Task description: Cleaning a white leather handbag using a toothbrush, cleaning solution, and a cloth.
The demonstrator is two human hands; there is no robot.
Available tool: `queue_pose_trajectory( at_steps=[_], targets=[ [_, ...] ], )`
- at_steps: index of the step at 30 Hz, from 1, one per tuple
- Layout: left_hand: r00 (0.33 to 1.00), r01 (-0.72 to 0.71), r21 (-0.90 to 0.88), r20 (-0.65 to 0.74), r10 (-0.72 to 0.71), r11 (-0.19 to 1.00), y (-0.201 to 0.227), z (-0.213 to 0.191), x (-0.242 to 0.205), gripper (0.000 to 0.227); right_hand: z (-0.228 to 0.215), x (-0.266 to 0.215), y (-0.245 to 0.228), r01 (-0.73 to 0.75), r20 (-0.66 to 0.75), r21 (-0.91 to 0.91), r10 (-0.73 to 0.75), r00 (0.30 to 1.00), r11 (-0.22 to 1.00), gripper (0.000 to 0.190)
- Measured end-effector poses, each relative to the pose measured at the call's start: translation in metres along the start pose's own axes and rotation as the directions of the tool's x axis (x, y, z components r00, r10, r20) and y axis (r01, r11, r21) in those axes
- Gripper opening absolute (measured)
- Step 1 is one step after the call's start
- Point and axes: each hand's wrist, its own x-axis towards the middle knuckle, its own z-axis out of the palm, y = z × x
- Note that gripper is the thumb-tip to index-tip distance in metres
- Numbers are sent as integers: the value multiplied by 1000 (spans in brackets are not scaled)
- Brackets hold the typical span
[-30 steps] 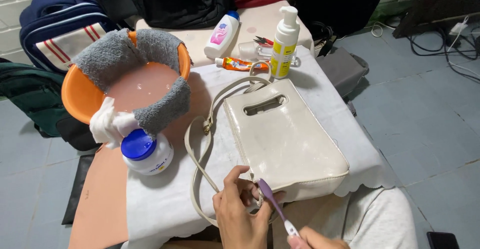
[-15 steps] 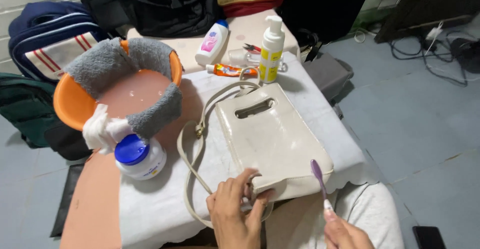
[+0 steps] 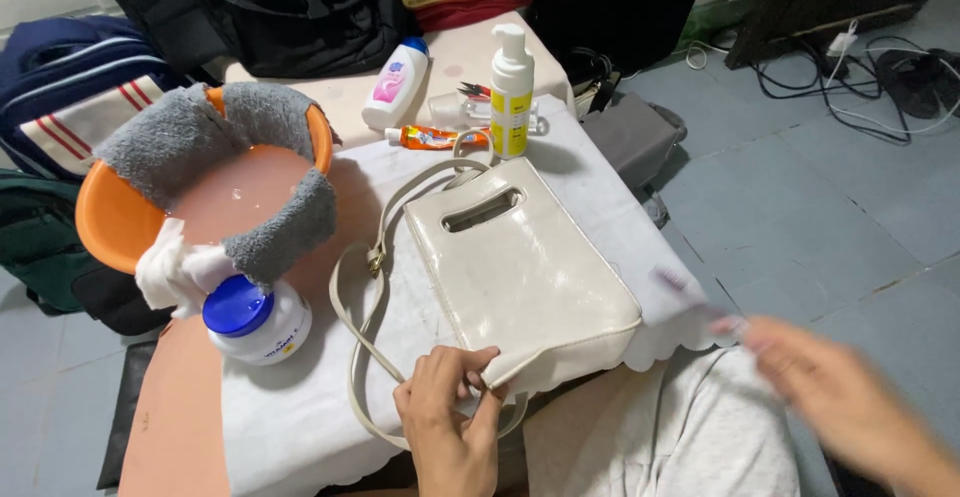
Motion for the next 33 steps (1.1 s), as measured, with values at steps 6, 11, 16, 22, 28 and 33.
queue_pose_trajectory(
  at_steps=[6,11,16,22,28,33],
  targets=[
    [1000,-22,59,-19,23,998,-8,7,-2,18,-40,3,-57,139,142,-217,-109,984,966,51],
    [999,-34,56,-22,35,998,-9,8,-1,17,-35,17,-99,187,212,-578,-76,974,794,52],
    [996,-78,59,-41,81,995,-27,16,4,19,-28,14,-102,308,449,-558,-32,893,770,50],
    [997,-48,70,-59,52,996,-35,17,9,15,-21,10,-113,317,364,-645,-85,927,696,36],
    [999,-27,81,-45,30,996,-34,18,6,13,-10,16,-113,165,198,-729,-26,980,664,39],
    [999,38,84,-6,-37,996,-16,10,5,19,-19,21,-159,201,181,-758,-96,979,620,55]
  ],
)
